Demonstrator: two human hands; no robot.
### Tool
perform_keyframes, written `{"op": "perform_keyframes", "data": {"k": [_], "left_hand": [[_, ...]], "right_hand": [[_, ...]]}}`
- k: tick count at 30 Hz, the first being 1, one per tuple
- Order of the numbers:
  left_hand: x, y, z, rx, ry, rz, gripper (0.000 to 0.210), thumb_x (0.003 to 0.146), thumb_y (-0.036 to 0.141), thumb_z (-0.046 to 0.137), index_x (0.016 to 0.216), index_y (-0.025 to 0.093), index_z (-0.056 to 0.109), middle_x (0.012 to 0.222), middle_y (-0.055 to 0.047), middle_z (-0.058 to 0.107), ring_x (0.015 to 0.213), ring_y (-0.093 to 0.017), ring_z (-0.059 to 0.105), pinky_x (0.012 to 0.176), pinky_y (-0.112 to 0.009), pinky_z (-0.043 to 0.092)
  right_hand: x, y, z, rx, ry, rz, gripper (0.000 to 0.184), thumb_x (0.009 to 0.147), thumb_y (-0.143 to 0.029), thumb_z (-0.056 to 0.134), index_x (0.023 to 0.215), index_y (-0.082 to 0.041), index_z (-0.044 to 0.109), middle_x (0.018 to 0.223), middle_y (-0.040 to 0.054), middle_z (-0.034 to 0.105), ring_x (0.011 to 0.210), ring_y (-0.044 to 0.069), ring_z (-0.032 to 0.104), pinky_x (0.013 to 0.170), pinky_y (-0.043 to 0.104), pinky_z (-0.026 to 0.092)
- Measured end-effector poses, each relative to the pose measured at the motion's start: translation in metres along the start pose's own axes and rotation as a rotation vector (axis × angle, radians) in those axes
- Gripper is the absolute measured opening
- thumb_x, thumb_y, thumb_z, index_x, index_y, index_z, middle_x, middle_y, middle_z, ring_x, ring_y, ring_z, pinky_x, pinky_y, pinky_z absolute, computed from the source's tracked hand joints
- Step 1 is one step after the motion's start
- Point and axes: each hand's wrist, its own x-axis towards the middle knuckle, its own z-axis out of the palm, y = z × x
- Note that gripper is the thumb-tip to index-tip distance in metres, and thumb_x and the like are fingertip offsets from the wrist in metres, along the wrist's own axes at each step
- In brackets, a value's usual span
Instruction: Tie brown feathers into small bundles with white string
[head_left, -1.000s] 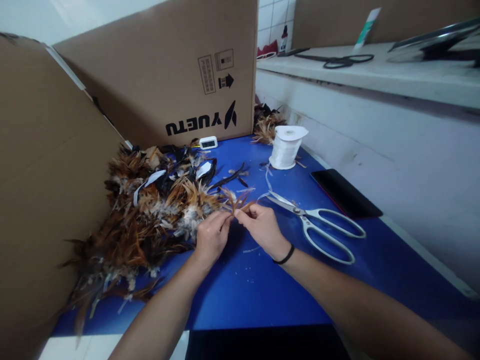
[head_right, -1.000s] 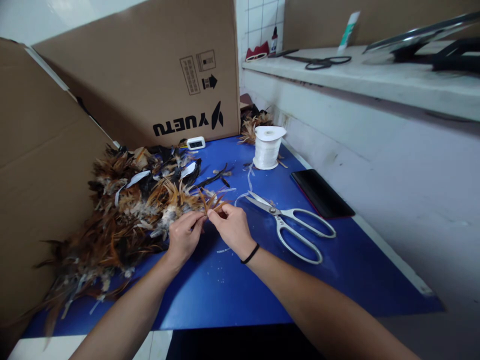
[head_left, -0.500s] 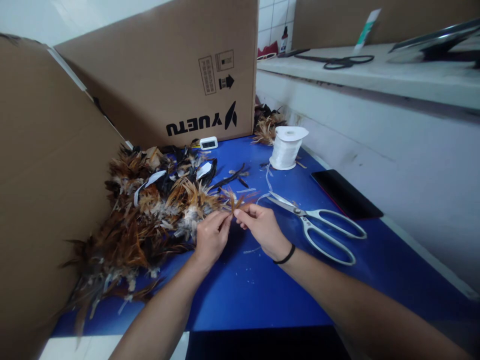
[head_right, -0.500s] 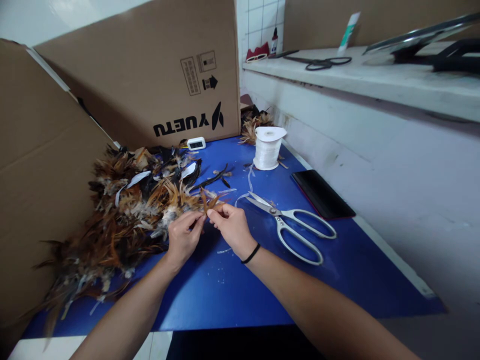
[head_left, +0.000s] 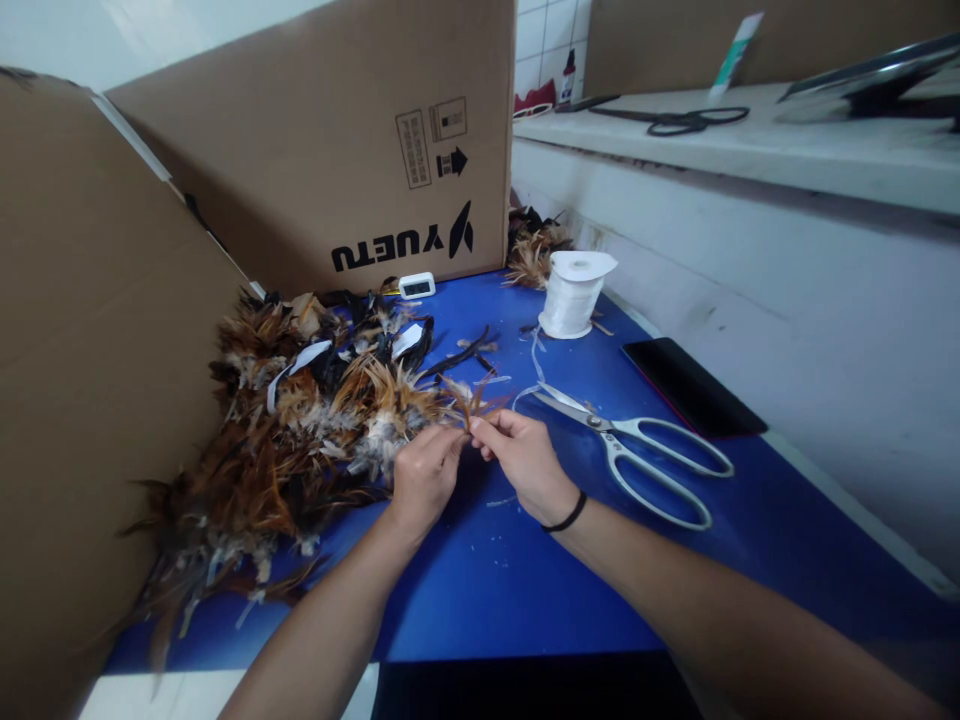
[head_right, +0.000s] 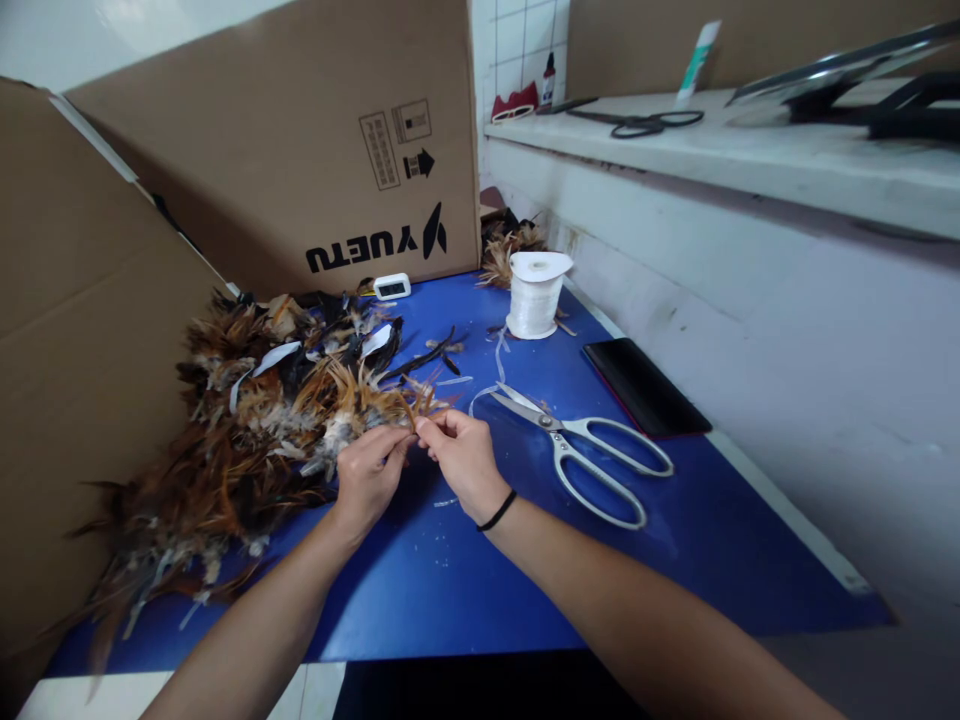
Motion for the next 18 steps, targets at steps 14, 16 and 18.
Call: {"op": "perform_keyframes", "data": {"k": [14,16,18], "left_hand": [[0.008,0.005,-0.003,-0.427,-0.066,-0.525,0.019,0.084,0.030,0.054,0.079,0.015,0.064,0.052,0.001,0.057,0.043,-0.010,0.053,0.047,-0.021,0.044],[0.009,0.003,-0.003,-0.618,-0.075,-0.650,0.021,0.083,0.035,0.056,0.078,0.015,0.063,0.046,0.003,0.055,0.040,-0.010,0.051,0.044,-0.021,0.042],[0.010,0.002,-0.002,-0.748,-0.064,-0.706,0.023,0.081,0.036,0.059,0.078,0.014,0.062,0.045,0.004,0.054,0.038,-0.009,0.049,0.042,-0.020,0.041]], "right_hand": [[0.000,0.002,-0.003,-0.008,-0.069,-0.104,0.018,0.063,-0.031,0.072,0.066,-0.017,0.060,0.063,-0.0016,0.059,0.057,0.010,0.051,0.057,0.026,0.041],[0.002,0.002,-0.004,0.007,-0.084,-0.081,0.020,0.063,-0.032,0.072,0.067,-0.017,0.060,0.064,-0.0012,0.060,0.058,0.011,0.053,0.058,0.026,0.042],[0.003,0.002,-0.006,0.018,-0.114,-0.054,0.021,0.063,-0.033,0.073,0.071,-0.016,0.062,0.068,0.0004,0.062,0.062,0.012,0.055,0.060,0.027,0.043]]}}
